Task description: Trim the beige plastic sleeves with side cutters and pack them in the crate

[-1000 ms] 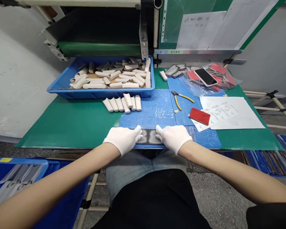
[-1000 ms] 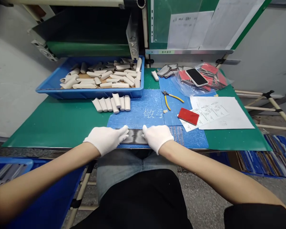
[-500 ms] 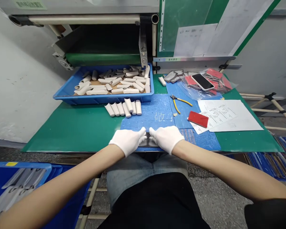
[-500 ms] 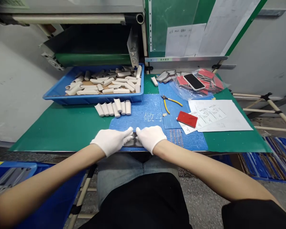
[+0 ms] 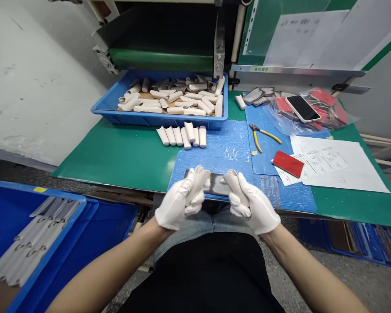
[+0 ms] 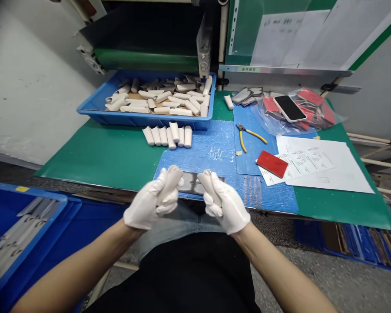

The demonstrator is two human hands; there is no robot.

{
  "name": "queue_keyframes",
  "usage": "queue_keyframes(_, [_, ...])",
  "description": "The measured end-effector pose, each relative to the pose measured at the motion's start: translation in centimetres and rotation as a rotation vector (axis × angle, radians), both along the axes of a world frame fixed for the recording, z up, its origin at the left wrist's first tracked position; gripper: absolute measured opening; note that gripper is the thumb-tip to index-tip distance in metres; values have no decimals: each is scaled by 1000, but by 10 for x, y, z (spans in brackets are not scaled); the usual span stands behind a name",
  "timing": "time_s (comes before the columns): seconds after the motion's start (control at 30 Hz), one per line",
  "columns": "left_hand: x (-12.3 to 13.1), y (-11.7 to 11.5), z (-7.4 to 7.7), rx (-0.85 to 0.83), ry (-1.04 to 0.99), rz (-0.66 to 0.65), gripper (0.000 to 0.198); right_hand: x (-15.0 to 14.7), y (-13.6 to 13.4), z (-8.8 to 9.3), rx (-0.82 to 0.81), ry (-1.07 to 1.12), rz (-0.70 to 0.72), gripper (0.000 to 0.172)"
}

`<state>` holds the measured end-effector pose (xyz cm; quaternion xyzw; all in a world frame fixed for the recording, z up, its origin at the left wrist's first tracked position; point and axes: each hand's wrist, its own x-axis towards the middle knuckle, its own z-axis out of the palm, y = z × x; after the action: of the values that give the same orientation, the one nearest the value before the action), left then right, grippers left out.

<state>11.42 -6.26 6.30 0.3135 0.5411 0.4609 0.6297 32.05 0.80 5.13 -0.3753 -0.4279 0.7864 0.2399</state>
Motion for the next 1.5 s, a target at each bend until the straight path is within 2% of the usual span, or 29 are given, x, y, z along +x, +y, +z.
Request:
queue_keyframes(0.07, [14,6,-13,-123,-475,-13,60,-14,-5,-15,-330,282,-10,50])
queue_keyframes(0.13, [24,9,-21,-182,-712,6,60,-23,-9,-24,-481,426,2,54])
queue_keyframes(0.23, [32,9,-26,-175,-826,44,60,-28,-11,-28,-526,505,-7,59])
queue_keyframes(0.33, [30,9,-29,-146,-787,7,61,-27,-8,-28,-486,493,18,59])
queue_keyframes(0.43, [14,7,-32,-64,-605,11,64,-16,-3,-30,-420,426,-62,57])
queue_keyframes(0.57, [-30,-4,-23,66,-160,65,52,11,5,-30,-266,347,-233,38])
queue_keyframes(0.67, [-61,-14,-10,73,86,70,48,32,10,-27,-60,240,-235,35])
queue_keyframes(0.77, [-77,-18,-5,76,316,73,44,46,12,-26,75,22,-203,28])
queue_keyframes(0.8, [-79,-19,-7,87,411,71,44,50,11,-26,101,-46,-201,30])
queue_keyframes(0.9, [-77,-16,-17,109,726,-14,46,58,10,-28,183,-230,-142,56])
queue_keyframes(0.97, [-72,-9,-22,67,1020,-102,45,60,11,-27,252,-361,-41,60])
queue_keyframes(1.03, [-63,0,-22,-31,1384,-184,45,58,14,-25,413,-599,29,58])
queue_keyframes(1.13, [-50,18,-14,-81,1817,-317,47,48,22,-20,802,-1117,131,55])
queue_keyframes(1.2, [-43,27,-9,-33,1924,-404,47,39,27,-16,990,-1343,229,53])
queue_keyframes(1.27, [-39,31,-7,-22,1948,-461,46,31,30,-12,1060,-1448,306,53])
queue_keyframes(1.37, [-39,27,-5,-78,1922,-496,47,25,29,-9,1015,-1529,370,55])
queue_keyframes(1.5, [-44,20,3,-239,1793,-593,52,23,26,0,945,-1502,494,54])
